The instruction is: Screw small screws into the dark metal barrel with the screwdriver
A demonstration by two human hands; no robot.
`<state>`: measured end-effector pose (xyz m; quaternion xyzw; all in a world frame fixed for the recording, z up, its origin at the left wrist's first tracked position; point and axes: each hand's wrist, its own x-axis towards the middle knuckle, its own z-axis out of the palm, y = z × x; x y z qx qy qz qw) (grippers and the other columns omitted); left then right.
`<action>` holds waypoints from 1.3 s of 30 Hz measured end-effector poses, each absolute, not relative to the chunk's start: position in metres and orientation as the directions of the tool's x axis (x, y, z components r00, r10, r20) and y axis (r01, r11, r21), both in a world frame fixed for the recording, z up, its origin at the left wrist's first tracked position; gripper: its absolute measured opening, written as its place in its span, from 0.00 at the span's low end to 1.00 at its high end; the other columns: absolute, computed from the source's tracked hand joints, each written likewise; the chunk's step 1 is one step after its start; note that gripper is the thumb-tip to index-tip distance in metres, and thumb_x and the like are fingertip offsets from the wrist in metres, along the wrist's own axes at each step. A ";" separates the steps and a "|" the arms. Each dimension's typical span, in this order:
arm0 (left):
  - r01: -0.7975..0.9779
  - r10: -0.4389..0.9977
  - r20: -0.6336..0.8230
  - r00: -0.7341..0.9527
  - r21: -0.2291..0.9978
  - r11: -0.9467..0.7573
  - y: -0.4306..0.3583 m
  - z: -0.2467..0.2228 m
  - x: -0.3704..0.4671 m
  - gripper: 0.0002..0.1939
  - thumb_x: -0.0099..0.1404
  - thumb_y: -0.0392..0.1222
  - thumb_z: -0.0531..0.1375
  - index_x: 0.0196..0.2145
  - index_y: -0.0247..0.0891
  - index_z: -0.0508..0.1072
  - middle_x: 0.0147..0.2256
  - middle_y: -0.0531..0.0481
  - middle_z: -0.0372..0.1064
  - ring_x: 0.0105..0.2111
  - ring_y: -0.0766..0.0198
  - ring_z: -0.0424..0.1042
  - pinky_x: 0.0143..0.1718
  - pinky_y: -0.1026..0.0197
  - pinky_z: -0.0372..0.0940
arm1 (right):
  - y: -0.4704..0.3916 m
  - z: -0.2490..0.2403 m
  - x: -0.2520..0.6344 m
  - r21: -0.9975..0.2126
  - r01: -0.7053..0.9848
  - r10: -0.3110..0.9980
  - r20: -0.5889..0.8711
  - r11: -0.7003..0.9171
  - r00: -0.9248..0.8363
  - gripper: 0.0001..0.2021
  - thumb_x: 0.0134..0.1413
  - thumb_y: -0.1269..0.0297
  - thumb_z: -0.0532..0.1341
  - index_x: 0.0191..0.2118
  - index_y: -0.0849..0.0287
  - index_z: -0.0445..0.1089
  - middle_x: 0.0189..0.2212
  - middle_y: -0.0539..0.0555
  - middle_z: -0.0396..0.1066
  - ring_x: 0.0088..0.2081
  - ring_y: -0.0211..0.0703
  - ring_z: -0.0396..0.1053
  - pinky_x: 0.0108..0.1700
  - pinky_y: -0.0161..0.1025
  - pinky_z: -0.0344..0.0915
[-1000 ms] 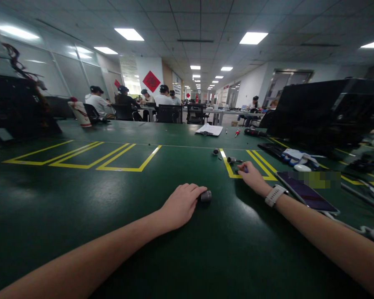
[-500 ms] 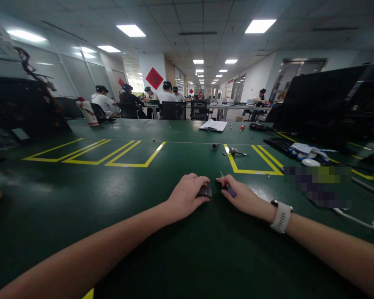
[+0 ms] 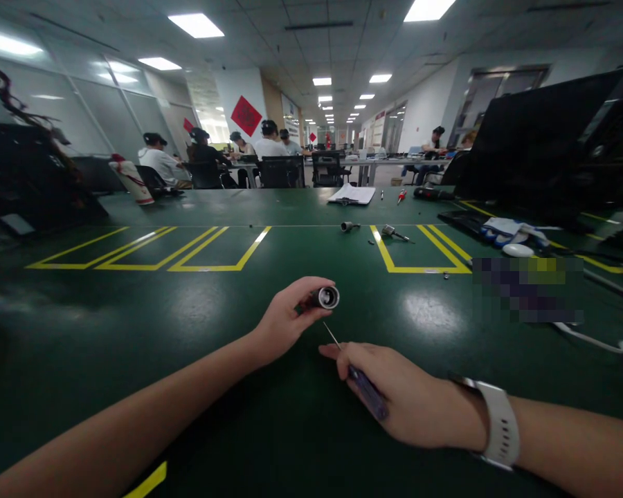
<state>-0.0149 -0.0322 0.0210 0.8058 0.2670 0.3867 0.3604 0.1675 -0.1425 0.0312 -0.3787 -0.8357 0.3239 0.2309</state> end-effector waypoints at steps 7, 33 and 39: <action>-0.046 0.831 0.252 0.496 0.963 -0.265 -0.036 0.019 -0.008 0.20 0.53 0.30 0.62 0.44 0.37 0.67 0.45 0.46 0.69 0.44 0.60 0.70 0.49 0.55 0.63 | -0.137 0.024 0.180 -0.890 0.312 0.937 0.274 0.332 -0.215 0.07 0.58 0.65 0.54 0.40 0.57 0.67 0.37 0.54 0.72 0.40 0.44 0.71 0.42 0.44 0.67; -0.125 0.901 -0.025 0.434 0.988 0.088 -0.044 0.015 -0.003 0.17 0.50 0.33 0.65 0.40 0.37 0.73 0.41 0.47 0.72 0.45 0.59 0.69 0.50 0.53 0.62 | -0.132 0.028 0.180 -0.693 0.587 0.908 0.334 0.419 -0.253 0.12 0.59 0.64 0.53 0.26 0.60 0.68 0.24 0.49 0.69 0.25 0.35 0.66 0.28 0.34 0.61; -0.108 0.909 -0.039 0.414 0.990 0.092 -0.045 0.017 -0.002 0.17 0.49 0.32 0.65 0.40 0.37 0.73 0.41 0.47 0.72 0.44 0.59 0.69 0.50 0.52 0.62 | -0.134 0.021 0.178 -0.618 0.582 0.841 0.472 0.529 -0.264 0.08 0.57 0.68 0.55 0.29 0.59 0.69 0.26 0.50 0.71 0.28 0.36 0.68 0.32 0.34 0.63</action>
